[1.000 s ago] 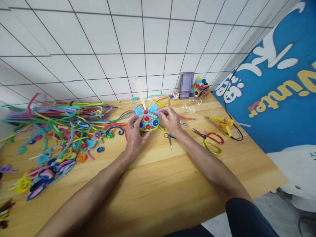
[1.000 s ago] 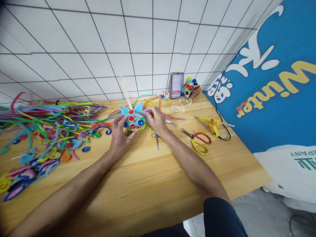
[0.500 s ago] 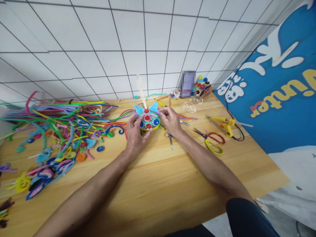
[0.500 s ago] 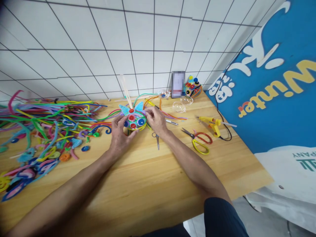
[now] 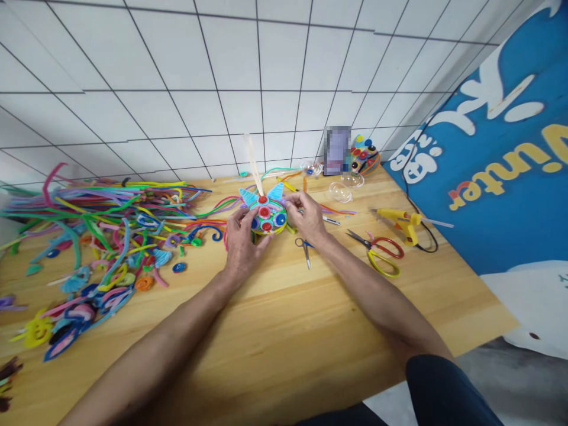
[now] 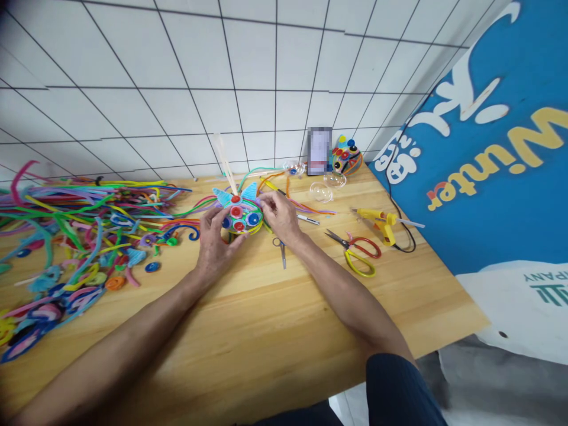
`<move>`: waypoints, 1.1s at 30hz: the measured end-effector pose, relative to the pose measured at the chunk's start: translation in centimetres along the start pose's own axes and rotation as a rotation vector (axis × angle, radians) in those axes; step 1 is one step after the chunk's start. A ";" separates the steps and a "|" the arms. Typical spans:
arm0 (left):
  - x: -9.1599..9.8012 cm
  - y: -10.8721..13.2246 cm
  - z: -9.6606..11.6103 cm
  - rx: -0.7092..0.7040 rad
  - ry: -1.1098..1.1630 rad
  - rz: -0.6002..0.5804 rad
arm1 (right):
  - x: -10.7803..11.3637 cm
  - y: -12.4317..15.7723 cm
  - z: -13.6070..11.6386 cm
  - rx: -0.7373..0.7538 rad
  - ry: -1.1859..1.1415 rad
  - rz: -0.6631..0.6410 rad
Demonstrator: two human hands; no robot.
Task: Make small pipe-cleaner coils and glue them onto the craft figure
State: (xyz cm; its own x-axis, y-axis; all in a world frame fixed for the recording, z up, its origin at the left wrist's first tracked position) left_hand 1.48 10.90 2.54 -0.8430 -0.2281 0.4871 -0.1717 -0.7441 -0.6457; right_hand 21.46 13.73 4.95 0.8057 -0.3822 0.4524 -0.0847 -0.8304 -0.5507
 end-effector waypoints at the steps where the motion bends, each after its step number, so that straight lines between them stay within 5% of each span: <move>1: 0.0 0.0 0.0 0.001 0.001 0.001 | 0.0 0.0 0.0 -0.005 -0.003 -0.001; 33: -0.2 0.5 0.2 0.019 -0.030 0.032 | 0.1 0.0 0.3 0.001 -0.033 -0.002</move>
State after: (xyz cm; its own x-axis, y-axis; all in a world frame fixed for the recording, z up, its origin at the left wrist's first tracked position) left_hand 1.70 10.41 2.22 -0.8325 -0.2702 0.4837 -0.1350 -0.7478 -0.6500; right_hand 21.68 13.77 4.79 0.8250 -0.3665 0.4302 -0.0824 -0.8311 -0.5500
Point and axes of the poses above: each hand's wrist, its own y-axis away from the middle knuckle, its own x-axis out of the back of the hand, z = x × y, the point moved 5 cm from there along -y, towards the middle knuckle, and after that the axes turned 8 degrees about y, right-handed, at the moved point
